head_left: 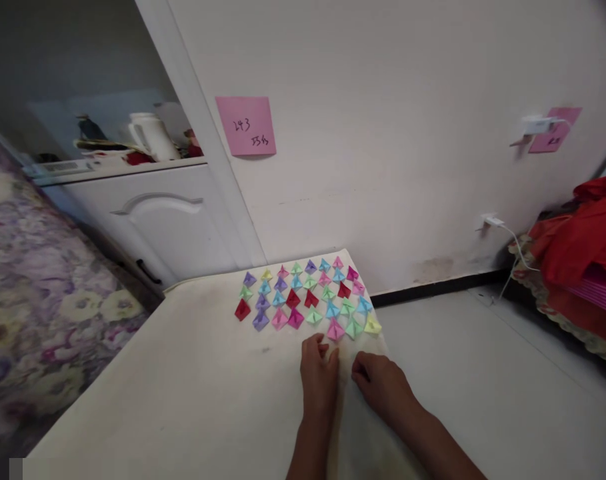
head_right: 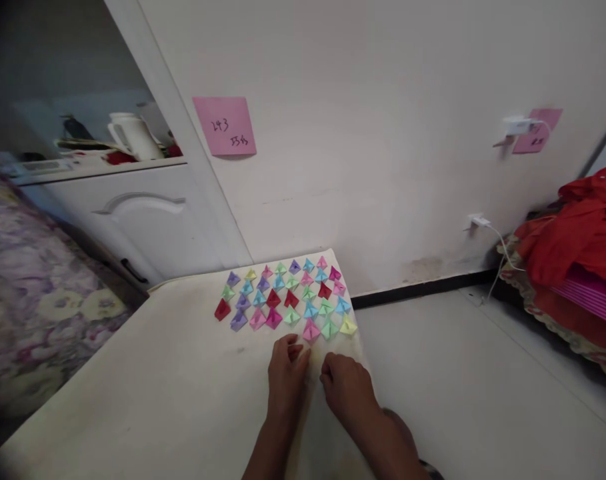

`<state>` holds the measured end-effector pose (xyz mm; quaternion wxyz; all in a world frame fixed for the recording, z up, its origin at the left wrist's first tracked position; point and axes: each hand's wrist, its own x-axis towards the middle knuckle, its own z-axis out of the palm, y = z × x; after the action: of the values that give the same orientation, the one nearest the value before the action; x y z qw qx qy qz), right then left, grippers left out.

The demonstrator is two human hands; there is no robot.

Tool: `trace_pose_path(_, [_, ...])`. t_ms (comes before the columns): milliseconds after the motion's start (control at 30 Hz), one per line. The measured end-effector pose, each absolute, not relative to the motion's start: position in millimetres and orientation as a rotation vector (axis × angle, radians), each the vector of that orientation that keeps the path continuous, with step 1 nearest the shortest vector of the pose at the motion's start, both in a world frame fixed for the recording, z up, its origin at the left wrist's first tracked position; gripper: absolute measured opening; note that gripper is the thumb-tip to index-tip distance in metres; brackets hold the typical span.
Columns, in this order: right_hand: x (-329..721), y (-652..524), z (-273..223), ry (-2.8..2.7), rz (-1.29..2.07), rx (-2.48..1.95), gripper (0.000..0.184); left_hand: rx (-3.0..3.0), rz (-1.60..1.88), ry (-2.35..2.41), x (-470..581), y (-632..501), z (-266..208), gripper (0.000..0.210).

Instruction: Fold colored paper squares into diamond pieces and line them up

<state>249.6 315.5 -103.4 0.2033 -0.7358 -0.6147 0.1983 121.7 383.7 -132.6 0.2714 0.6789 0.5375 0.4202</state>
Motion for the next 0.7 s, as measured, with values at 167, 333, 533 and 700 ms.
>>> trace_pose_path(167, [226.3,302.6,-108.5,-1.848,0.514,-1.98,0.01,1.817,1.155,1.446,100.8,351.3,-133.6,0.022])
trace_pose_path(333, [208.2,288.7,-114.5,-1.931,0.482,-1.942,0.015,1.985,1.086,1.332,78.2,300.0,-138.8,0.03])
trace_pose_path(533, [202.6,268.3,-124.2,-1.987,0.436,-1.928,0.015,2.08,0.943,1.32,38.7,222.1,-139.1,0.035])
trace_pose_path(700, [193.7,252.4,-142.1,-2.028,0.267,-1.967,0.025,2.077,0.915,1.362,-2.2,158.9,-138.3,0.041])
